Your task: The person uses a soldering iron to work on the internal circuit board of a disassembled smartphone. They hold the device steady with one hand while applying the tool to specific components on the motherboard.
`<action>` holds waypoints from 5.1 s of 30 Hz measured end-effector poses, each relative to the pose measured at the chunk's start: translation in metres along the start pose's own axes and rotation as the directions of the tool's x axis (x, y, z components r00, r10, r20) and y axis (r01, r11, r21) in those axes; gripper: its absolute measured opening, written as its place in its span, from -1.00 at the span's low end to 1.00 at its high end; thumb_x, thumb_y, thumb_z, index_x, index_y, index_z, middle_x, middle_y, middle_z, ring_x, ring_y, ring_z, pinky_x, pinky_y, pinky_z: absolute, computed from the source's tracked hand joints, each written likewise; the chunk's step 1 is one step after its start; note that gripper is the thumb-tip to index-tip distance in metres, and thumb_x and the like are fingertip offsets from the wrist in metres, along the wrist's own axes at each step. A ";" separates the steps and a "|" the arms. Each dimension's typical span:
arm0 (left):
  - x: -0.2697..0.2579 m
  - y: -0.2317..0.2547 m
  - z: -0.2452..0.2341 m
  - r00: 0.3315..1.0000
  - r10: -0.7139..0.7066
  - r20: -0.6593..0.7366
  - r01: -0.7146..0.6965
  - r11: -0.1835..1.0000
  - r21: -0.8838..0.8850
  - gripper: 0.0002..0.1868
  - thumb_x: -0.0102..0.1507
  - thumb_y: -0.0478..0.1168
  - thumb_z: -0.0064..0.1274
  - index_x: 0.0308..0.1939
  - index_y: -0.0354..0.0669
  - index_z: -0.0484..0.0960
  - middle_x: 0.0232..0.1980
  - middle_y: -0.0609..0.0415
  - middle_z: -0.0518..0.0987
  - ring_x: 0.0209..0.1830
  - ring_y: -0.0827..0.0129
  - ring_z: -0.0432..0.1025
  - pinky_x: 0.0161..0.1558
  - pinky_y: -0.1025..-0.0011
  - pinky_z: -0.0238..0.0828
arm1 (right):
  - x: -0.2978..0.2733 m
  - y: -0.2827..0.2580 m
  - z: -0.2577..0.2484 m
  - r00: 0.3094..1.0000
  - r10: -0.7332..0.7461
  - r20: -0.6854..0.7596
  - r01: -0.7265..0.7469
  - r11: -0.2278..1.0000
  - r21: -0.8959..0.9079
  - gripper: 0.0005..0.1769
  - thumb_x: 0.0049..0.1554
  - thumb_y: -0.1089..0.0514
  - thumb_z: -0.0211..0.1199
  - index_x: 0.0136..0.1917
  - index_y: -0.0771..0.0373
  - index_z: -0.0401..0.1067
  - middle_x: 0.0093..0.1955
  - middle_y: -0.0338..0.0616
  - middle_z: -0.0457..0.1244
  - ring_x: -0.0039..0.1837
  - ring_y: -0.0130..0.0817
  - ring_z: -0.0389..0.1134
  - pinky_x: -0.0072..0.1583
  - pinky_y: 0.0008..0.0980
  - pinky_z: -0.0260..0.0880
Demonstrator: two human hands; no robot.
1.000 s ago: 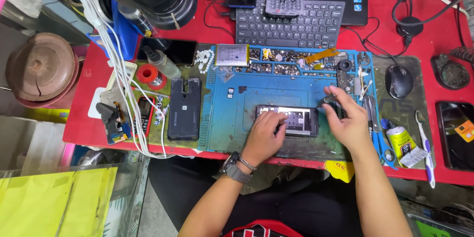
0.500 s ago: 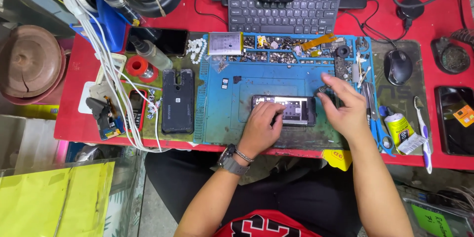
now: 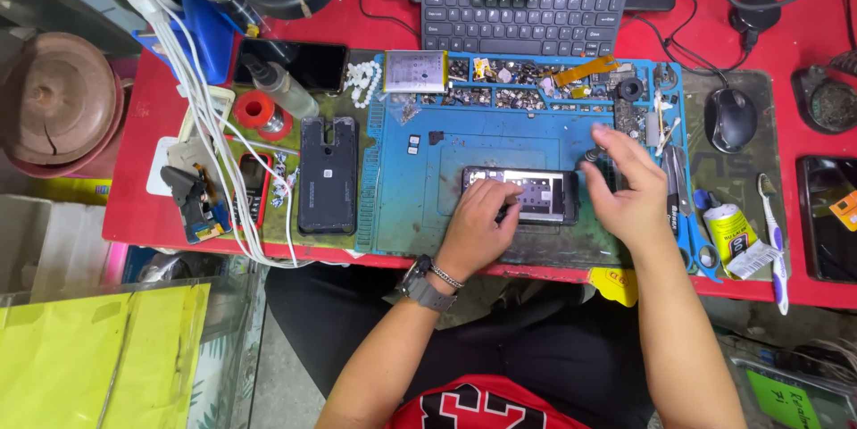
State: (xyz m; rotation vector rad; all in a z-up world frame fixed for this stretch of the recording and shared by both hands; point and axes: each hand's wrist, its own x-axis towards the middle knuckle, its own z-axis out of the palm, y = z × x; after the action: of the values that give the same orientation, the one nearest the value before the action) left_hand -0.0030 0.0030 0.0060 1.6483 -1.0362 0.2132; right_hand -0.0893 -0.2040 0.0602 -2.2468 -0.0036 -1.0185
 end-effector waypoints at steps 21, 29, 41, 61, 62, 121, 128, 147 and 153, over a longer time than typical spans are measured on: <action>-0.001 -0.004 0.003 1.000 0.006 0.010 -0.006 1.000 0.022 -0.76 0.22 -0.42 0.05 -0.04 -0.14 0.60 -0.26 0.08 0.53 -0.20 0.08 0.49 -0.12 0.23 0.45 | -0.033 0.047 -0.004 0.988 0.141 0.057 -0.144 0.988 0.058 -0.45 0.13 0.58 0.35 0.37 0.39 0.45 0.01 0.18 0.43 0.02 -0.09 0.48 0.05 -0.16 0.48; 0.003 -0.003 -0.003 0.999 -0.013 0.037 0.014 0.999 -0.031 -0.71 0.20 -0.40 0.15 -0.01 -0.12 0.60 -0.28 0.13 0.54 -0.21 0.13 0.49 -0.11 0.23 0.46 | -0.050 -0.009 0.028 0.987 0.097 -0.125 -0.063 0.965 0.254 -0.32 0.04 0.57 0.39 0.42 0.42 0.36 -0.01 0.32 0.41 0.03 0.09 0.49 0.07 0.04 0.53; 0.009 0.004 -0.008 0.999 -0.004 0.038 0.006 0.999 -0.045 -0.64 0.11 -0.42 0.19 -0.02 -0.08 0.61 -0.31 0.16 0.53 -0.27 0.18 0.48 -0.17 0.26 0.43 | -0.039 -0.048 0.047 0.994 0.020 -0.109 0.007 0.969 0.248 -0.44 -0.07 0.55 0.47 0.22 0.48 0.51 -0.04 0.15 0.46 0.00 0.01 0.54 0.01 -0.10 0.58; 0.010 0.004 -0.008 1.000 -0.001 0.030 0.002 0.999 -0.045 -0.68 0.14 -0.41 0.19 -0.04 -0.10 0.62 -0.32 0.13 0.55 -0.27 0.15 0.49 -0.17 0.25 0.43 | -0.031 -0.052 0.041 0.993 -0.063 -0.104 0.084 0.973 0.213 -0.51 -0.04 0.57 0.42 0.19 0.48 0.53 -0.05 0.17 0.46 -0.03 0.12 0.52 -0.06 -0.08 0.54; 0.010 0.005 -0.008 1.000 -0.002 0.026 0.003 0.999 -0.047 -0.68 0.14 -0.42 0.18 -0.04 -0.10 0.62 -0.32 0.13 0.55 -0.27 0.14 0.49 -0.17 0.25 0.43 | -0.031 -0.053 0.041 0.993 -0.063 -0.101 0.084 0.972 0.218 -0.52 -0.04 0.58 0.42 0.18 0.47 0.53 -0.05 0.18 0.46 -0.03 0.13 0.52 -0.07 -0.07 0.54; 0.012 -0.060 -0.091 0.884 -0.427 0.188 0.261 0.787 0.559 -0.84 0.24 -0.13 0.09 -0.23 -0.05 0.73 -0.22 0.06 0.49 -0.09 0.04 0.47 -0.05 0.15 0.48 | -0.029 -0.011 0.001 0.995 0.085 -0.054 -0.084 0.996 0.024 -0.55 0.04 0.48 0.44 0.18 0.16 0.64 -0.01 -0.11 0.46 -0.05 -0.10 0.44 0.06 -0.19 0.44; 0.018 -0.050 -0.085 0.842 -0.511 0.175 0.321 0.734 0.599 -0.83 0.18 -0.09 0.02 -0.31 -0.07 0.59 -0.19 0.04 0.46 -0.01 0.00 0.45 -0.02 0.07 0.46 | -0.020 -0.023 0.003 0.991 0.119 -0.054 -0.119 0.993 0.012 -0.51 0.06 0.49 0.41 0.23 0.18 0.61 -0.03 -0.07 0.47 0.01 -0.05 0.49 0.07 -0.11 0.47; -0.019 -0.004 -0.036 1.000 0.010 -0.007 -0.010 0.998 -0.063 -0.73 0.17 -0.38 0.25 -0.07 -0.12 0.61 -0.26 0.11 0.63 -0.21 0.15 0.57 -0.10 0.25 0.52 | -0.040 -0.045 0.039 0.985 0.051 -0.163 -0.017 0.979 0.205 -0.38 0.01 0.54 0.44 0.33 0.34 0.46 -0.02 0.16 0.45 -0.01 -0.06 0.52 0.06 -0.11 0.53; -0.016 0.000 -0.043 0.999 0.026 0.023 -0.024 0.994 -0.103 -0.66 0.12 -0.45 0.25 -0.05 -0.13 0.62 -0.29 0.07 0.59 -0.22 0.09 0.53 -0.11 0.23 0.50 | -0.058 -0.059 0.065 0.989 -0.048 -0.138 0.082 0.964 0.252 -0.40 -0.11 0.56 0.47 0.22 0.46 0.50 -0.02 0.20 0.46 -0.05 0.06 0.54 -0.01 -0.10 0.57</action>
State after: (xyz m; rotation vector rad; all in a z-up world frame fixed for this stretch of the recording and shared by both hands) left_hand 0.0033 0.0478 0.0119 1.5493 -1.0698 0.1541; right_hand -0.1020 -0.1062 0.0236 -1.9531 -0.1467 -1.1305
